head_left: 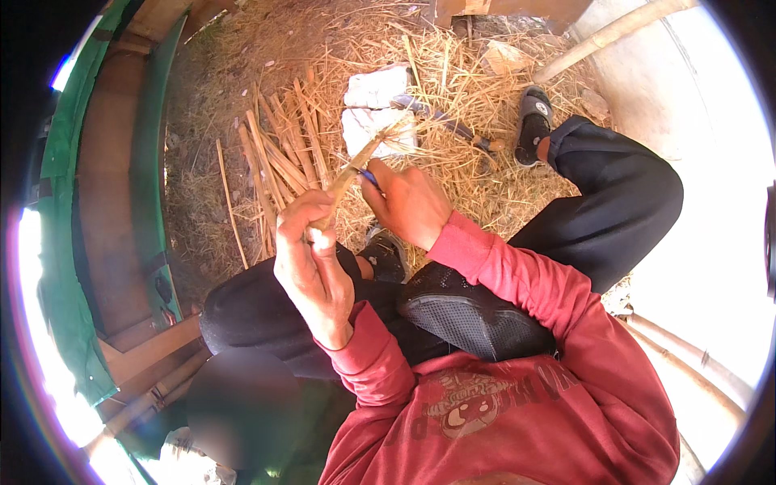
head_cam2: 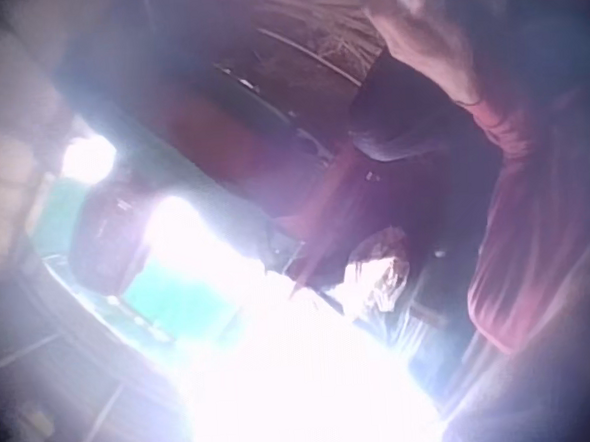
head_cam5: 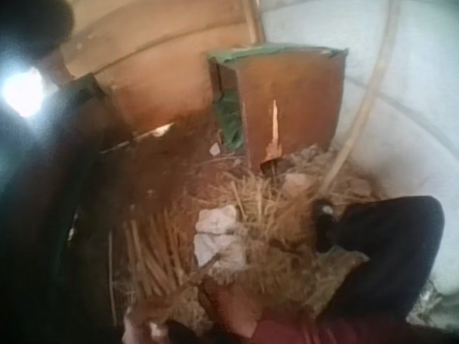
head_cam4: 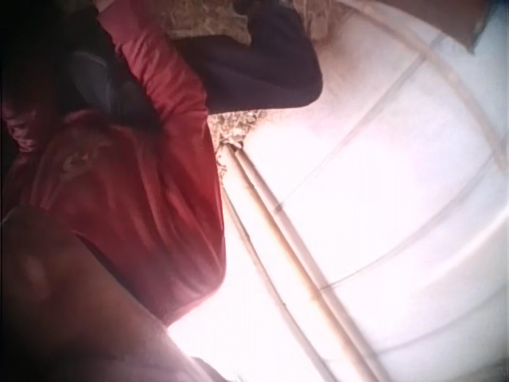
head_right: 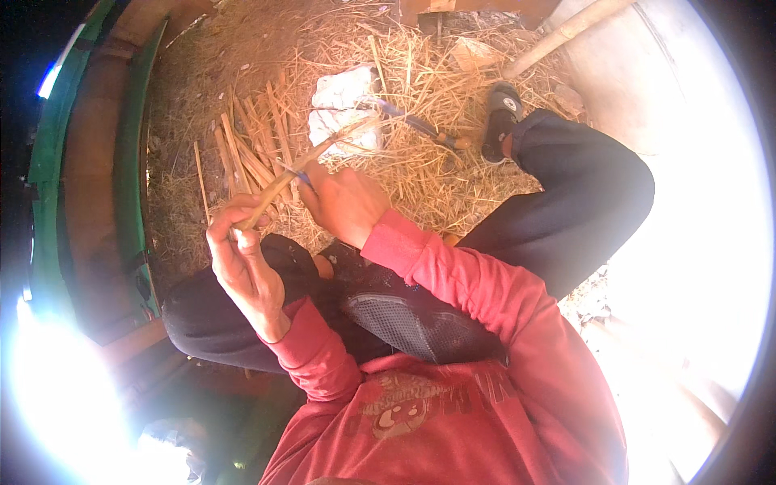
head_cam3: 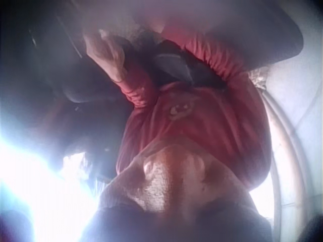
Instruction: The person sits on the ground and uses a knife to sharpen thin wooden sticks. They hold the stick in one hand and scrape the blade along its length to create a pointed tip, occasionally switching to a larger machete to split or shape the wood.
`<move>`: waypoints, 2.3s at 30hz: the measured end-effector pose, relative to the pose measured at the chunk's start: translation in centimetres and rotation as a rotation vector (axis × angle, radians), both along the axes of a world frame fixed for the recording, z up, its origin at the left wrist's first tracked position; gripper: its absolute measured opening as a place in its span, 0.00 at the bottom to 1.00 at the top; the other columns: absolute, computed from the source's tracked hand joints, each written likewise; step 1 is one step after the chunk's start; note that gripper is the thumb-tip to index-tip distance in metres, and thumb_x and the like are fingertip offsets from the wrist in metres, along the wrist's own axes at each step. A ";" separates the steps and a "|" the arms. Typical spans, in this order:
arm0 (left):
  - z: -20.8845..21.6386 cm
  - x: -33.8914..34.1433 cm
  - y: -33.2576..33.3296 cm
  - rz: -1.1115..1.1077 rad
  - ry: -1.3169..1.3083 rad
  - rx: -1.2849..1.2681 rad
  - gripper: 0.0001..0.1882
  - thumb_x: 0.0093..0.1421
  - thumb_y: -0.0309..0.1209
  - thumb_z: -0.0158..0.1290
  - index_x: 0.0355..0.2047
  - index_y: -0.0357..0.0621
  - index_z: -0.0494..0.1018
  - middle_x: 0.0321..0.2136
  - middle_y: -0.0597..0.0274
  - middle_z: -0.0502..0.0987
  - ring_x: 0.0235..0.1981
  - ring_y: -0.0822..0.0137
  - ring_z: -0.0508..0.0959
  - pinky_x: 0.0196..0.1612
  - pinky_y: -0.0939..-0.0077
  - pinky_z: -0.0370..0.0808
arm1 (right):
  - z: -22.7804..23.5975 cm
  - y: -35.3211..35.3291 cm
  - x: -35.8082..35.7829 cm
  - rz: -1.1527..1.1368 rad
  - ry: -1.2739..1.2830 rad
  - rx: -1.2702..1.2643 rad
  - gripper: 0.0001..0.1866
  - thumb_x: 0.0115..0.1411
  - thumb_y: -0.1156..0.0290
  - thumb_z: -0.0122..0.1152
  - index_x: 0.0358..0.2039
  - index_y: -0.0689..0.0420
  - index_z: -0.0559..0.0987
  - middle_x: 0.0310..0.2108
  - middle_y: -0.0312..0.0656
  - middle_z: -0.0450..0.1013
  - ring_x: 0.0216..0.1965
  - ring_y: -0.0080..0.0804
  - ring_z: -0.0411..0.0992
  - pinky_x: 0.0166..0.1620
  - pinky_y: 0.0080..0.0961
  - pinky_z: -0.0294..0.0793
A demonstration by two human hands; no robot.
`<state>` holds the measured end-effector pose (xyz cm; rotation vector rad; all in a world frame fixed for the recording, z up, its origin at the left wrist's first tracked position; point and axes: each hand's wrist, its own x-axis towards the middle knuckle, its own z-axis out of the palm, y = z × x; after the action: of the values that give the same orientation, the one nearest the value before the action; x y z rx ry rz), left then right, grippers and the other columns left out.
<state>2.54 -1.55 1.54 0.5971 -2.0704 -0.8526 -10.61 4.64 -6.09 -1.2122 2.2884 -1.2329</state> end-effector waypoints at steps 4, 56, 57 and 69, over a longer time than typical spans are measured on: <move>-0.4 0.4 -0.7 0.017 -0.024 -0.021 0.18 0.72 0.45 0.44 0.44 0.40 0.68 0.41 0.55 0.76 0.33 0.70 0.73 0.39 0.74 0.71 | -1.6 -0.8 -0.4 0.009 0.097 0.048 0.12 0.65 0.61 0.55 0.40 0.57 0.75 0.14 0.55 0.71 0.18 0.56 0.73 0.23 0.49 0.73; 0.1 -3.4 2.0 0.609 0.135 -0.180 0.08 0.63 0.25 0.58 0.39 0.31 0.78 0.22 0.63 0.72 0.15 0.77 0.74 0.16 0.82 0.65 | -8.8 -2.0 -2.9 0.025 0.125 0.240 0.12 0.64 0.69 0.48 0.35 0.65 0.75 0.23 0.59 0.77 0.29 0.57 0.79 0.31 0.49 0.78; 0.3 -3.8 2.1 0.590 0.108 -0.167 0.08 0.63 0.25 0.58 0.39 0.31 0.78 0.22 0.63 0.72 0.15 0.77 0.74 0.17 0.82 0.65 | -10.5 -2.2 -4.3 -0.020 0.175 0.249 0.12 0.63 0.69 0.48 0.35 0.65 0.75 0.24 0.59 0.77 0.29 0.57 0.79 0.31 0.48 0.79; 3.7 -3.9 -1.6 0.371 -0.021 -0.142 0.09 0.63 0.27 0.58 0.41 0.33 0.79 0.24 0.63 0.73 0.20 0.77 0.79 0.20 0.82 0.72 | -11.8 -1.1 -6.8 0.338 -0.980 0.190 0.28 0.68 0.43 0.45 0.30 0.58 0.74 0.16 0.36 0.65 0.10 0.26 0.61 0.16 0.29 0.64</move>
<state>-1.39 -3.17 5.22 0.8787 -1.9347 -0.4830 -17.37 3.52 -17.87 -0.6461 1.3726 -1.0928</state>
